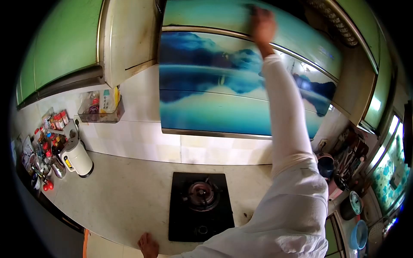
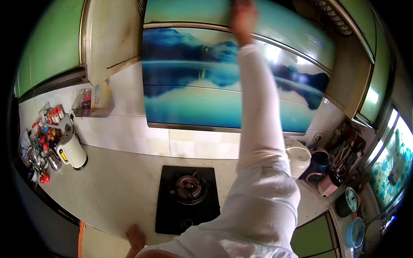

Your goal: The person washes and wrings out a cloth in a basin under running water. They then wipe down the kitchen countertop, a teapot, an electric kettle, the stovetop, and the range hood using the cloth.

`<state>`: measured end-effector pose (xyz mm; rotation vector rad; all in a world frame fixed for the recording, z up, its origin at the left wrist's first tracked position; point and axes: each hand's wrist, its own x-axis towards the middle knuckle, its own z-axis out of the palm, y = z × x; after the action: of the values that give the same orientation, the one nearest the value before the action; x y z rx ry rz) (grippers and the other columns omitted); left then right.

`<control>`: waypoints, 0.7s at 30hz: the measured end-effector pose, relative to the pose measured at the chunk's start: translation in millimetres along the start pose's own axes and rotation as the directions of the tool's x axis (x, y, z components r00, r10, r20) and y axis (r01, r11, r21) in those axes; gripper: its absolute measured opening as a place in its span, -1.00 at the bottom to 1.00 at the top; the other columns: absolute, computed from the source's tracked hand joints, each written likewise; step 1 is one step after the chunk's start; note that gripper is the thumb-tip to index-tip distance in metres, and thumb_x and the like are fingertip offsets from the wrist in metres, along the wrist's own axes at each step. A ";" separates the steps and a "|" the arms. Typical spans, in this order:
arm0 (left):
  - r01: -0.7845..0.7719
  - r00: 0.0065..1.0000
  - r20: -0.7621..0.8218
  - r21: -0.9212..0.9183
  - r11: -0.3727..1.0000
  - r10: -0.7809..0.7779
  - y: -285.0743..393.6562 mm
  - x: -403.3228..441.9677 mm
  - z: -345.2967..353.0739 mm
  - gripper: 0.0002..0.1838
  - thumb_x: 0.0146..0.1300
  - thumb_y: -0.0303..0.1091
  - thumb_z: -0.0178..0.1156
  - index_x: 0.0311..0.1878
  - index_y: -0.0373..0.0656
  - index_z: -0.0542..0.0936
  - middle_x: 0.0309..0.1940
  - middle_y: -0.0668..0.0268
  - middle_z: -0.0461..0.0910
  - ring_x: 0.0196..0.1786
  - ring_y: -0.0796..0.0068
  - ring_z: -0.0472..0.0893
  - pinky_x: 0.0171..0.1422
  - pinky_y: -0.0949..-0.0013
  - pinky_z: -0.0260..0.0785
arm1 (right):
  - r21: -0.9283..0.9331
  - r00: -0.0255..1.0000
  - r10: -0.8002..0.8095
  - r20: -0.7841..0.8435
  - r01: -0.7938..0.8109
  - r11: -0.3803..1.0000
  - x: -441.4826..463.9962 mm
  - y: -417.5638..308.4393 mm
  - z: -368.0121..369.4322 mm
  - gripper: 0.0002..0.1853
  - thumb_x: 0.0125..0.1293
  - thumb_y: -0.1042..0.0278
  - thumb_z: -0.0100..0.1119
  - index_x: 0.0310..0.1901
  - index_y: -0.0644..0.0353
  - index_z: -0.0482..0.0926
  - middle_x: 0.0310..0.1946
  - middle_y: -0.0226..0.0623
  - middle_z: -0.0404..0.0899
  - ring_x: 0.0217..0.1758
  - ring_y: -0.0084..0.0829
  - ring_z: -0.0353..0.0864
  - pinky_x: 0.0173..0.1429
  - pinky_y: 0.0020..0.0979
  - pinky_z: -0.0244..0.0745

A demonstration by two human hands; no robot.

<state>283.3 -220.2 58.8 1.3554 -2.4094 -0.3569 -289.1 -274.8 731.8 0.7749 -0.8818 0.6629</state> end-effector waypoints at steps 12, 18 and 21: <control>-0.161 0.955 -0.220 0.176 0.971 0.198 -57.3 1.2 65.4 -0.45 -0.14 -0.32 0.13 0.01 -0.30 0.34 -0.01 -0.01 0.32 0.08 0.00 0.27 0.13 -0.06 0.06 | 0.008 0.911 0.088 0.404 -0.099 0.995 78.6 -75.8 69.9 -0.67 0.14 0.19 0.03 -0.08 0.12 0.45 -0.02 -0.10 0.38 0.04 -0.14 0.33 0.08 -0.14 0.26; -0.070 0.985 -0.152 0.094 0.993 0.084 -59.5 -5.0 70.0 -0.39 -0.15 -0.31 0.14 0.06 -0.26 0.30 0.01 -0.04 0.29 0.10 -0.04 0.25 0.15 -0.12 0.03 | -0.238 0.897 0.440 -0.040 -0.436 0.868 46.1 -44.1 20.3 -0.68 0.11 0.25 0.05 -0.08 0.11 0.46 -0.22 -0.12 0.43 -0.10 -0.16 0.41 -0.09 -0.16 0.38; -0.159 0.975 -0.142 0.083 0.984 0.169 -44.4 -4.8 45.5 -0.40 -0.13 -0.30 0.14 0.07 -0.26 0.30 0.04 -0.04 0.28 0.13 -0.04 0.23 0.20 -0.14 -0.01 | -0.298 0.972 0.065 0.227 0.006 0.955 56.5 -80.3 123.4 -0.65 0.24 0.14 -0.17 -0.12 0.19 0.46 -0.04 -0.04 0.40 0.07 -0.12 0.30 0.18 -0.16 0.13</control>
<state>300.7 -236.6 -0.3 1.1563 -2.4078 -0.1232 -251.7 -408.9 805.9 0.5753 -1.1815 0.4548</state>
